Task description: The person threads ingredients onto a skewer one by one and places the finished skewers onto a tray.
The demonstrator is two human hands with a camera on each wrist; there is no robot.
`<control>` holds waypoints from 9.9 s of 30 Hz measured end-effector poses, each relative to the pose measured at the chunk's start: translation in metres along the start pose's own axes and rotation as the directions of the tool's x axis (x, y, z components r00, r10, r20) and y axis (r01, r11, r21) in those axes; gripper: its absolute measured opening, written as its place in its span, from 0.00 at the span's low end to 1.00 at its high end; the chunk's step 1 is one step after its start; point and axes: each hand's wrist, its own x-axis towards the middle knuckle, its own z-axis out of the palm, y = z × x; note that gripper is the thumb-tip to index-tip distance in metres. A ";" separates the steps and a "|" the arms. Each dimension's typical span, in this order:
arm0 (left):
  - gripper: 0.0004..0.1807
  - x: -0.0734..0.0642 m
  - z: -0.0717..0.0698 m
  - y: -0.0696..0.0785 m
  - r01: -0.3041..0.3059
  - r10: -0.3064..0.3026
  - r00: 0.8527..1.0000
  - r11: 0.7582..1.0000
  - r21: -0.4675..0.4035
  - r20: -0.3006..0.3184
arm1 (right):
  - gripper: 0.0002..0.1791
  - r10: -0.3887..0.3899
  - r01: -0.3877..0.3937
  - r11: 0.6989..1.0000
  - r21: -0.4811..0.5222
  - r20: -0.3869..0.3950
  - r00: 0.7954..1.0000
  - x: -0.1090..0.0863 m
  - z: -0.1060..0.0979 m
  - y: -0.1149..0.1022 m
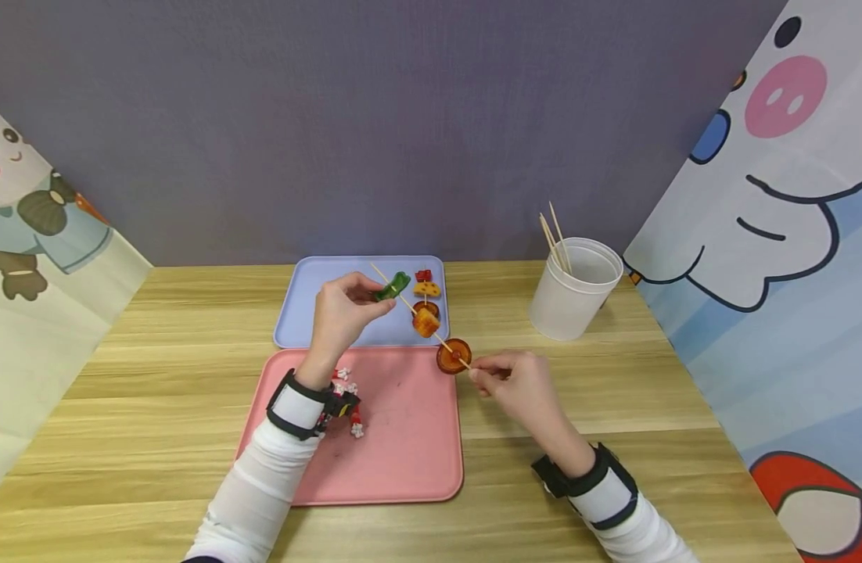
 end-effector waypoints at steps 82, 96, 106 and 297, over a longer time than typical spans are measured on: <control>0.07 -0.047 -0.146 -0.063 -0.011 0.116 0.963 0.919 0.394 -0.244 | 0.10 0.173 -0.085 0.927 -0.366 0.215 0.961 0.120 0.107 -0.023; 0.08 -0.046 -0.146 -0.064 -0.025 0.127 0.964 0.918 0.395 -0.234 | 0.08 0.245 -0.134 0.941 -0.311 0.353 0.903 0.125 0.112 -0.022; 0.08 -0.046 -0.146 -0.062 -0.033 0.132 0.964 0.921 0.387 -0.232 | 0.09 0.214 -0.055 0.924 -0.378 0.393 0.894 0.129 0.112 -0.024; 0.02 -0.028 0.035 0.008 -0.200 0.165 0.963 0.967 0.158 0.213 | 0.21 0.045 0.063 0.858 0.510 -0.196 0.980 0.060 0.000 -0.016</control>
